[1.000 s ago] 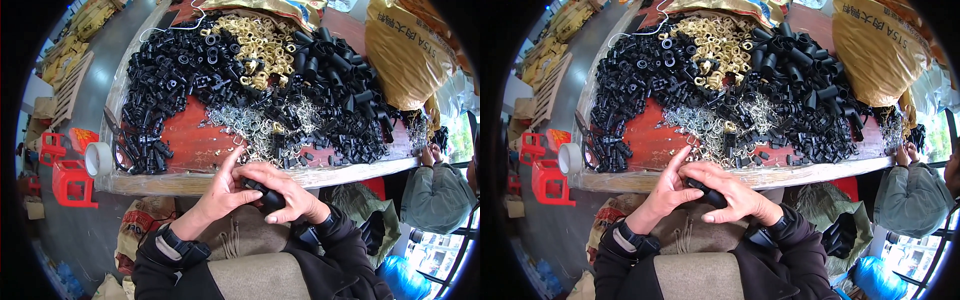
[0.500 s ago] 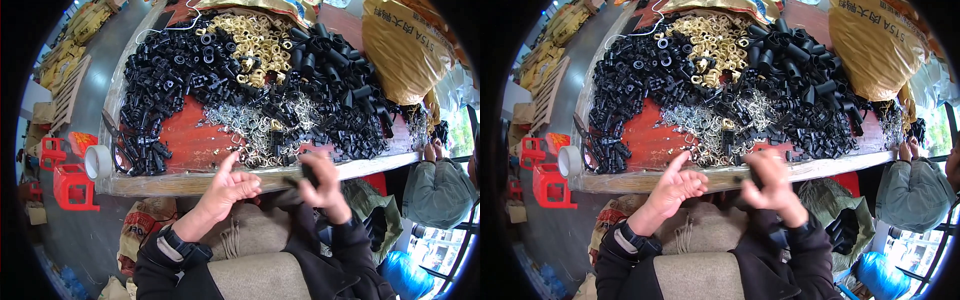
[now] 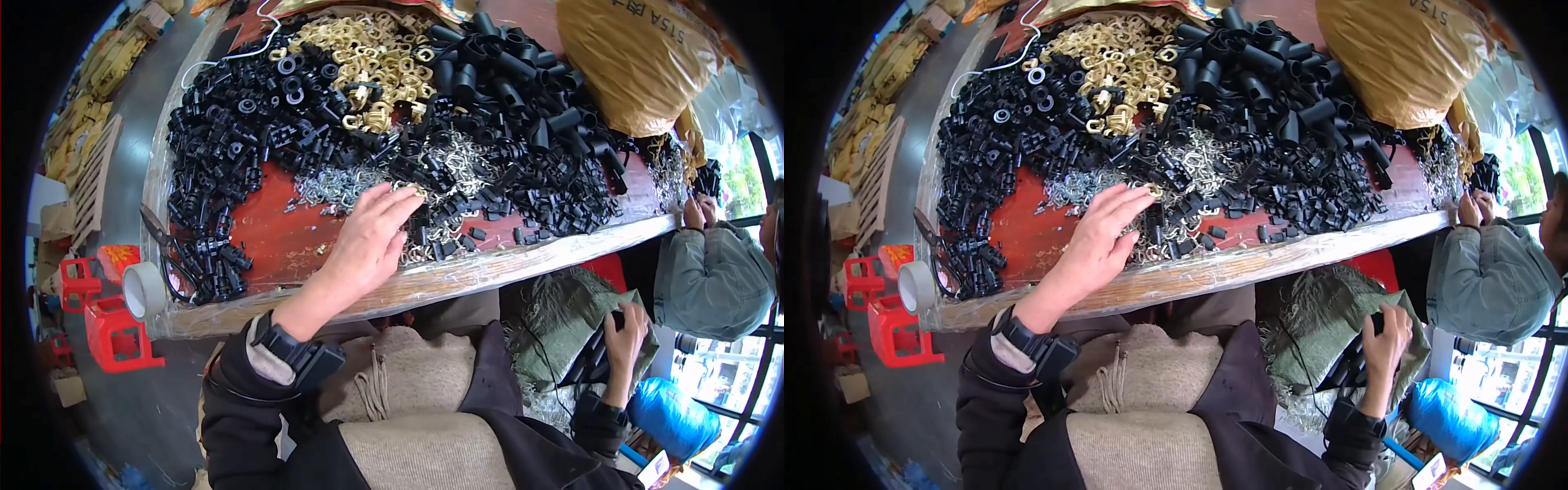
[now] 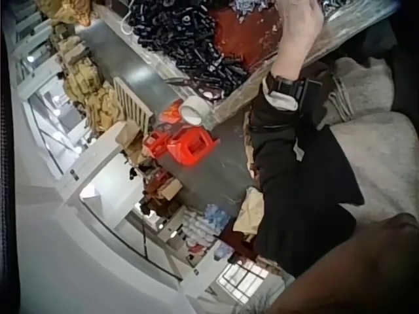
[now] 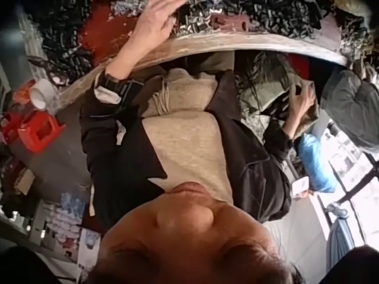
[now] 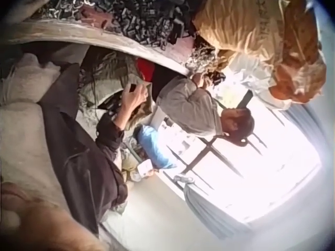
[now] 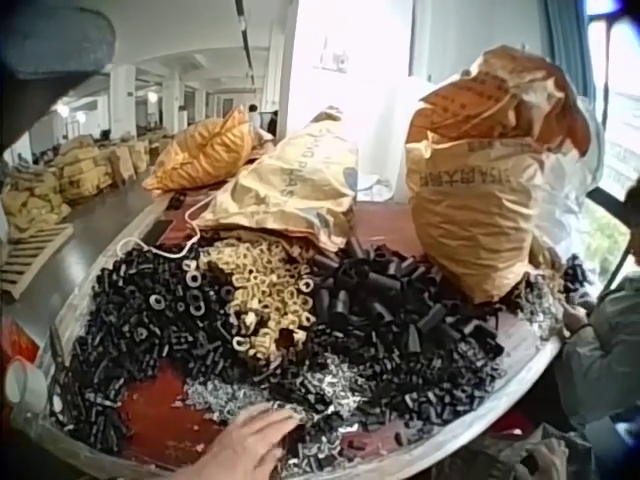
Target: The person picks up a black plastic housing and a small black component, fits them together, and then inserts a cream-colored plastic clip into the assembly. They repeat this process multiple times, joining the components by hand and placing the finished pieces on the table.
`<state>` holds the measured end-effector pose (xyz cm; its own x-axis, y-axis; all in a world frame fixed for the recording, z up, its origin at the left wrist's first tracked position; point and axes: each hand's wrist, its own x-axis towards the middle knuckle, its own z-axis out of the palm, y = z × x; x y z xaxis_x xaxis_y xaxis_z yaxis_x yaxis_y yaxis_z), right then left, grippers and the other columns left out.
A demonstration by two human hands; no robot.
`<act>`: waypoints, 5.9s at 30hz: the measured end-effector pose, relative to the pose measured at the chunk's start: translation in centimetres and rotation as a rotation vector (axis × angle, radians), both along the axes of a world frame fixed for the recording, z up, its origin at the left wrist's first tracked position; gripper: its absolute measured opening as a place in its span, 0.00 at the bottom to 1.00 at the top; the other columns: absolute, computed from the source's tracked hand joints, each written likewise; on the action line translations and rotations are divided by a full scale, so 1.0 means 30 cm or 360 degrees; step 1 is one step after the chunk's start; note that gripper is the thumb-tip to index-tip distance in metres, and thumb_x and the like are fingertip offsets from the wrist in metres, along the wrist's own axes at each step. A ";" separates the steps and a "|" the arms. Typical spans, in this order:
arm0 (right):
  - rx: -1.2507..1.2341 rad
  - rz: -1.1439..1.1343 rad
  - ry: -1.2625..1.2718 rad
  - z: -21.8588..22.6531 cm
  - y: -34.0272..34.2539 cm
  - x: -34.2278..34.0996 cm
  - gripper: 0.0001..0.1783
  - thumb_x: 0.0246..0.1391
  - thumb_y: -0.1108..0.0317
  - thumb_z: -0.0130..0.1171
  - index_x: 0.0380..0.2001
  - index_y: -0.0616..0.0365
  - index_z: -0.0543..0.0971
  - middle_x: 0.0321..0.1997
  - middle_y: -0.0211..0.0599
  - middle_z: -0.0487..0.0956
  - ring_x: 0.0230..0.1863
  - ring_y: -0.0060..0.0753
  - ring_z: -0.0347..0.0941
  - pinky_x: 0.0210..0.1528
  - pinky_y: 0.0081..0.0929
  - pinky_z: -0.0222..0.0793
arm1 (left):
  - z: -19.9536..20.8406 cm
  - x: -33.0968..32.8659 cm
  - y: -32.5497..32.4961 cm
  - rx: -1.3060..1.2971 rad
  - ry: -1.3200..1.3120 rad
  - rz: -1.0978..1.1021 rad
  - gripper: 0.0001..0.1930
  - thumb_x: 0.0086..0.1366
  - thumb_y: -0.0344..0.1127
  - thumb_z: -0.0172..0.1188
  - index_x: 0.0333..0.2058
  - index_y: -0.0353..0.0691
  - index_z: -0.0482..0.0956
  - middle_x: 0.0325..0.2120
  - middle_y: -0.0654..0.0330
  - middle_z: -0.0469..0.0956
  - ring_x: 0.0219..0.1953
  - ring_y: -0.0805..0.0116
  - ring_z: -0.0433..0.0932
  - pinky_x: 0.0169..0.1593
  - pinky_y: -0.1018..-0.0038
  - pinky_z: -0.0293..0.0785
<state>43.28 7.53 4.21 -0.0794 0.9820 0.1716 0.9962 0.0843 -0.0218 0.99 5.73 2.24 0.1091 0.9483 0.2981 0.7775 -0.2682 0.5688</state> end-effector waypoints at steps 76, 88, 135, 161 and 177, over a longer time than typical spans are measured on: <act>-0.1258 0.1222 0.2336 -0.131 0.024 -1.050 0.04 0.49 0.71 0.52 0.26 0.60 0.71 0.20 0.22 0.68 0.20 0.10 0.57 0.22 0.09 0.53 | -0.062 -0.041 -0.178 -0.0366 -0.1935 0.0657 0.05 0.54 0.32 0.56 0.25 0.37 0.72 0.17 0.69 0.70 0.19 0.84 0.66 0.22 0.87 0.62; -0.1778 0.0779 0.2660 -0.104 0.026 -1.032 0.03 0.49 0.72 0.50 0.24 0.60 0.69 0.19 0.21 0.65 0.18 0.11 0.55 0.19 0.10 0.51 | -0.040 -0.051 -0.213 -0.0171 -0.1673 0.0635 0.05 0.55 0.33 0.55 0.29 0.39 0.72 0.17 0.68 0.70 0.19 0.83 0.66 0.23 0.85 0.63; -0.0262 0.1653 0.1043 -0.028 0.140 -0.908 0.09 0.36 0.70 0.58 0.25 0.58 0.73 0.23 0.36 0.68 0.23 0.38 0.68 0.24 0.28 0.63 | -0.035 -0.059 -0.244 -0.0872 -0.2776 0.0277 0.11 0.59 0.32 0.48 0.40 0.35 0.66 0.34 0.55 0.73 0.33 0.69 0.74 0.36 0.76 0.72; -0.1469 0.1155 0.2296 -0.086 0.133 -0.921 0.08 0.52 0.72 0.46 0.33 0.65 0.71 0.18 0.22 0.67 0.19 0.11 0.58 0.21 0.10 0.55 | -0.032 -0.047 -0.220 -0.0737 -0.2910 0.0249 0.09 0.57 0.32 0.51 0.37 0.37 0.69 0.33 0.57 0.73 0.36 0.69 0.73 0.40 0.73 0.70; -0.1576 0.1348 0.2097 -0.098 0.074 -0.961 0.06 0.51 0.73 0.48 0.34 0.63 0.69 0.24 0.21 0.69 0.23 0.09 0.59 0.23 0.10 0.56 | -0.073 -0.040 -0.206 -0.0612 -0.2883 0.0043 0.12 0.57 0.34 0.51 0.39 0.37 0.68 0.34 0.55 0.73 0.39 0.66 0.72 0.44 0.71 0.69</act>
